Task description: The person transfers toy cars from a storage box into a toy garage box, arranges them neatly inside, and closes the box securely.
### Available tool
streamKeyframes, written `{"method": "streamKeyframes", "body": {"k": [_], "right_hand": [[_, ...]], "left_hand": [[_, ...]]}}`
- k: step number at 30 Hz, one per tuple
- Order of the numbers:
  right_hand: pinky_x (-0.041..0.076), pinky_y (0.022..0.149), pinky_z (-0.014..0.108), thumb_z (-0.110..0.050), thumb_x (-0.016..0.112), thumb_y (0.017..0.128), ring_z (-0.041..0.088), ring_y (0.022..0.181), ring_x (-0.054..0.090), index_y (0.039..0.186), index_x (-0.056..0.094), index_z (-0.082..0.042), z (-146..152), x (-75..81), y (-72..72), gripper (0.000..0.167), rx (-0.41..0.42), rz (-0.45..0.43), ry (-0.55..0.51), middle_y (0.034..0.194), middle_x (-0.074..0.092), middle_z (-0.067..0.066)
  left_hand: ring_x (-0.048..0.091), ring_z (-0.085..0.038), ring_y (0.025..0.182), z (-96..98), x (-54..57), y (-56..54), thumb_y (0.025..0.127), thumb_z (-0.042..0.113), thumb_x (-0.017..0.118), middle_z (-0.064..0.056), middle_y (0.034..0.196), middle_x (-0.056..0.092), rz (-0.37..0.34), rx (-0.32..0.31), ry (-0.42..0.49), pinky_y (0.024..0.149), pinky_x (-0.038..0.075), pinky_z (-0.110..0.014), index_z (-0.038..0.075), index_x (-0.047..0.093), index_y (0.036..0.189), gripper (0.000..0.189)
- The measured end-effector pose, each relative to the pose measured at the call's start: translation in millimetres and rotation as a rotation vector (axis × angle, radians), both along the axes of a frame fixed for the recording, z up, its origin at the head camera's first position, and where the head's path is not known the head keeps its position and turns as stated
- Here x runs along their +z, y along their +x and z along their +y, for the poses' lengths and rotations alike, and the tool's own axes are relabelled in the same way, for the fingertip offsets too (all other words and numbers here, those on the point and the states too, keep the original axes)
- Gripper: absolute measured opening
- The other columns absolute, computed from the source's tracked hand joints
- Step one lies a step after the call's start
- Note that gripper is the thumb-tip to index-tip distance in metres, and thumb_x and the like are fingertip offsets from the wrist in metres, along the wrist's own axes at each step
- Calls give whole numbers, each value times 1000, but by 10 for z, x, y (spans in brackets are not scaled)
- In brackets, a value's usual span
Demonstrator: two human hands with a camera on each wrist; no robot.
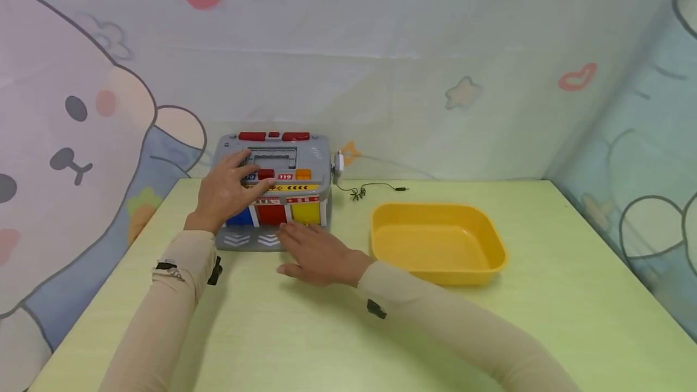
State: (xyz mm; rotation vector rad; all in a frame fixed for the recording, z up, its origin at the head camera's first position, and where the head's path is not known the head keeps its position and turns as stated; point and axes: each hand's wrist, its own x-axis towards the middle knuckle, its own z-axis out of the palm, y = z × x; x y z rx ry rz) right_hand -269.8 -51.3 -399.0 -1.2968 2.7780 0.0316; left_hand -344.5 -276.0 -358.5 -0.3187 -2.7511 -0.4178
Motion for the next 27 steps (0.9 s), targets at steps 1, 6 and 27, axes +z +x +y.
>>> {"method": "streamKeyframes", "body": {"k": [1, 6, 27], "right_hand": [[20, 126, 44, -56, 35, 104, 23, 157, 16, 160, 24, -11, 31, 16, 15, 73, 1, -2, -12, 168, 21, 6], [21, 126, 47, -55, 38, 103, 24, 157, 17, 160, 24, -13, 184, 93, 97, 72, -10, -44, -68, 168, 22, 7], [22, 125, 49, -50, 41, 104, 27, 156, 18, 161, 20, -12, 1157, 241, 353, 71, -187, -172, -291, 168, 18, 8]], "left_hand": [[34, -42, 146, -5, 7, 2, 91, 58, 62, -18, 159, 38, 0, 3, -5, 114, 35, -61, 7, 65, 133, 66], [36, -43, 144, -36, 46, 10, 91, 55, 64, -21, 156, 41, 27, -9, -14, 113, 37, -61, 4, 66, 130, 64], [40, -44, 140, -70, 0, 82, 92, 47, 66, -23, 151, 46, 78, 10, 28, 117, 31, -61, 4, 56, 141, 66]]}}
